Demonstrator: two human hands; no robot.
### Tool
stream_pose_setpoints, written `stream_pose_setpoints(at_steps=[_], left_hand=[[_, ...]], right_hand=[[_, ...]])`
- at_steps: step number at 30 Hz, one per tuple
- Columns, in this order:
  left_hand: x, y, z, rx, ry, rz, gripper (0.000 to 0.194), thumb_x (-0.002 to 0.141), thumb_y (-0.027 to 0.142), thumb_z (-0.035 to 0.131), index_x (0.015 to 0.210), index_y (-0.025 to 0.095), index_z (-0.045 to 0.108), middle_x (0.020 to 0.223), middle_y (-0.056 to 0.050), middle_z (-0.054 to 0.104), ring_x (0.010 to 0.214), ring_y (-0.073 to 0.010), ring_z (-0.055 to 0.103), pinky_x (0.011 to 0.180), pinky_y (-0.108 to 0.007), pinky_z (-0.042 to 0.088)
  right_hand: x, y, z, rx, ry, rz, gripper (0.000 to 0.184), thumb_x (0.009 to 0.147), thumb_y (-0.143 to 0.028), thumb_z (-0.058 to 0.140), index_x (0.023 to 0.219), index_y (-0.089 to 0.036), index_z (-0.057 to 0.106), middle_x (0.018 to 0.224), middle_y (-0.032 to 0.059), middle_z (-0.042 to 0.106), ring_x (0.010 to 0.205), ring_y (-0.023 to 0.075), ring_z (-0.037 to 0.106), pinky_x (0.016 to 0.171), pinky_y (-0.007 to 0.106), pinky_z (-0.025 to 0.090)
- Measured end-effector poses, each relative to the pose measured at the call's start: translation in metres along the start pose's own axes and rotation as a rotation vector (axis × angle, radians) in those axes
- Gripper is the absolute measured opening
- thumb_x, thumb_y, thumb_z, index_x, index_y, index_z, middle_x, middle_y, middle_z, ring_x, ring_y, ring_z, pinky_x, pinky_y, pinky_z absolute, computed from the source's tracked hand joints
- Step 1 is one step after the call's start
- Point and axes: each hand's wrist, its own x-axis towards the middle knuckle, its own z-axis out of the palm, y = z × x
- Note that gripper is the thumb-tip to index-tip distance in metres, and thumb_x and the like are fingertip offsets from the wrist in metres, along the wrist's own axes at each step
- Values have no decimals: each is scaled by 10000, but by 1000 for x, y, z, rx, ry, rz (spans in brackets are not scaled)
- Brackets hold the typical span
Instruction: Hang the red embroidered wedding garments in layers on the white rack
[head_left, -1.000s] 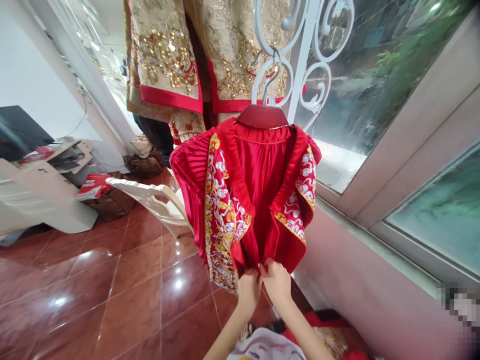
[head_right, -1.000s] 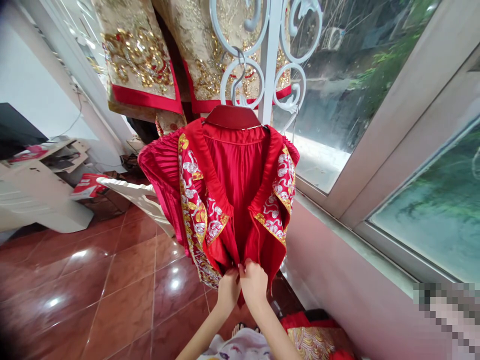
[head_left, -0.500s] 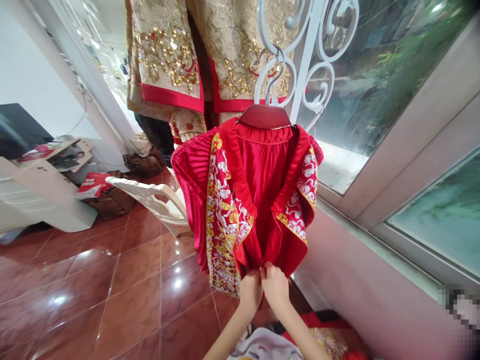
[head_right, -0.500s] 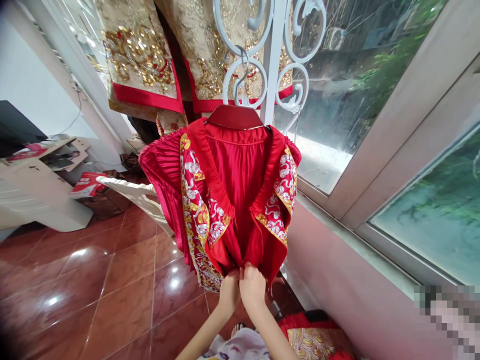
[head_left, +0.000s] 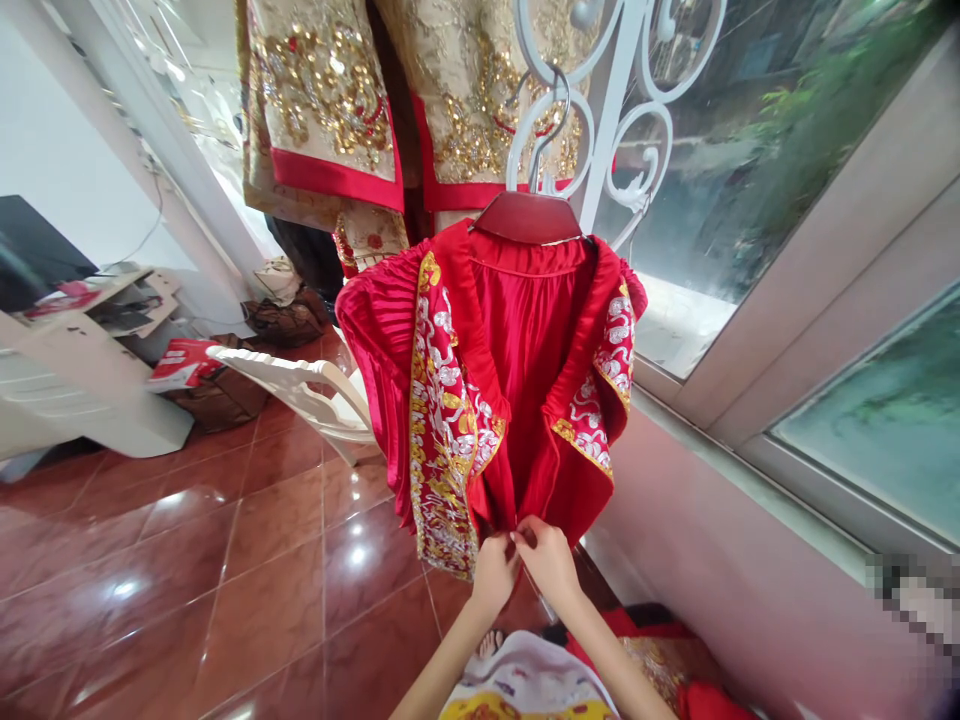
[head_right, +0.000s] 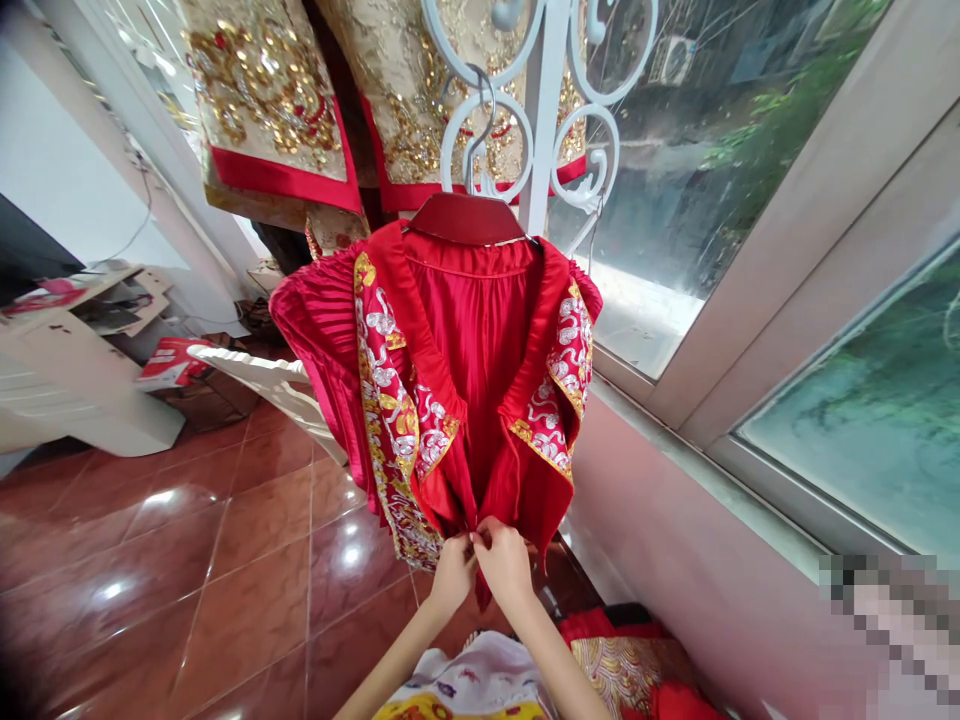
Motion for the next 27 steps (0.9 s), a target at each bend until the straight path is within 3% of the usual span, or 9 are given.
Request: stream_pose_setpoints(at_steps=[4, 7, 9, 13, 15, 19, 23, 27], left_hand=[[1, -3, -1, -94, -32, 45, 260, 829, 260, 453, 683, 103, 601, 691, -70, 632, 658, -172, 551, 646, -289, 437], [2, 1, -8, -221, -46, 104, 206, 799, 246, 495, 902, 109, 609, 823, -61, 649, 742, -165, 570, 727, -293, 462], [1, 4, -15, -342, -76, 151, 287, 774, 216, 519, 1043, 130, 569, 940, -60, 643, 847, -168, 574, 823, -307, 456], [-5, 9, -29, -389, -184, 153, 304, 751, 183, 531, 1050, 143, 578, 1004, -64, 634, 942, -188, 558, 901, -337, 429], [-7, 12, -35, -354, -197, 122, 298, 754, 188, 534, 1044, 144, 591, 1010, -68, 635, 947, -199, 553, 898, -344, 428], [-10, 19, -39, -326, -235, 127, 225, 785, 199, 498, 960, 138, 627, 929, -61, 652, 863, -189, 558, 842, -331, 444], [-10, 13, -34, -331, -201, 136, 193, 780, 205, 495, 902, 126, 622, 892, -64, 646, 838, -188, 555, 814, -326, 442], [-10, 8, -32, -269, -150, 119, 225, 826, 280, 448, 846, 119, 604, 839, -67, 623, 796, -180, 534, 774, -317, 430]], right_hand=[[-5, 8, 3, 162, 26, -33, 127, 792, -217, 489, 760, -182, 607, 720, 17, 658, 659, 151, 601, 650, 221, 430], [-7, 9, 3, 231, 16, -62, 137, 791, -217, 479, 762, -174, 606, 742, 26, 661, 667, 151, 603, 663, 226, 442], [-8, 6, 1, 267, 0, -80, 136, 784, -206, 475, 751, -169, 602, 751, 35, 663, 677, 151, 607, 674, 230, 450], [-13, -2, -5, 295, -16, -115, 130, 784, -232, 485, 736, -171, 590, 737, 36, 661, 673, 151, 610, 666, 234, 461], [-16, -5, -10, 305, -6, -113, 156, 808, -277, 478, 838, -170, 588, 705, 24, 653, 627, 145, 606, 620, 228, 461], [-17, -8, -22, 102, 8, -135, 285, 857, -287, 421, 1088, -173, 542, 739, 23, 665, 622, 151, 615, 643, 245, 466], [-14, -11, -32, -165, -100, -200, 297, 862, -224, 417, 1097, -203, 598, 1016, 61, 658, 861, 175, 632, 786, 255, 449], [-12, -11, -35, -286, -147, -242, 266, 878, -220, 408, 1022, -219, 632, 993, 42, 638, 826, 165, 627, 734, 238, 445]])
